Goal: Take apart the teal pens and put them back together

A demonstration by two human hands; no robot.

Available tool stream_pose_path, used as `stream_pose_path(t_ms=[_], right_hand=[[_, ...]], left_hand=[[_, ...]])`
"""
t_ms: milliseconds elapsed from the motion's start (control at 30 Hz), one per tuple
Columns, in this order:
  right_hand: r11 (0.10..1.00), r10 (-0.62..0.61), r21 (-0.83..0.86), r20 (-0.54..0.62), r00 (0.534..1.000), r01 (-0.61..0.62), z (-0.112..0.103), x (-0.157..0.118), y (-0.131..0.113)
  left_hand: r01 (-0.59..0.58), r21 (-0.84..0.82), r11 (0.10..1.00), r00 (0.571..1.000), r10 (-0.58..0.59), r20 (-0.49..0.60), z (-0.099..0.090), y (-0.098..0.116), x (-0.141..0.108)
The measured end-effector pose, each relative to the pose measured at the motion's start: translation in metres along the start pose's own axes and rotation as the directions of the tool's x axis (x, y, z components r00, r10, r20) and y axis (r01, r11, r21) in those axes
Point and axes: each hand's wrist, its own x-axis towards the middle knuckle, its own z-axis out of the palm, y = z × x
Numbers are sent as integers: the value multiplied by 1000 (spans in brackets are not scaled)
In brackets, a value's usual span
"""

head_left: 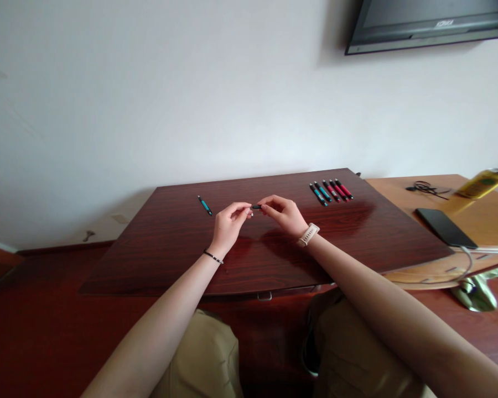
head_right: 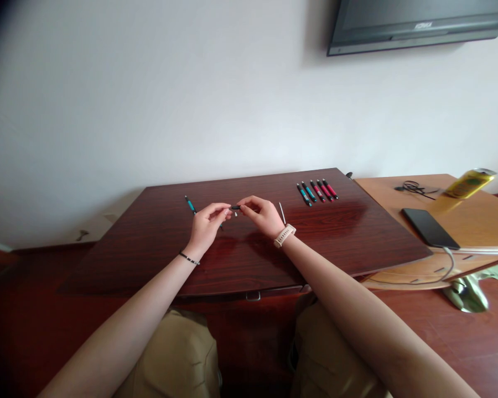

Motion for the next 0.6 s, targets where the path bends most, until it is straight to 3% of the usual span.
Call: stream_pose_path(t_ms=[600], right_hand=[[1000,0,-22,35,999,0,2,-1,0]], left_hand=[[0,22,1000,1000,0,10,1,2,0]])
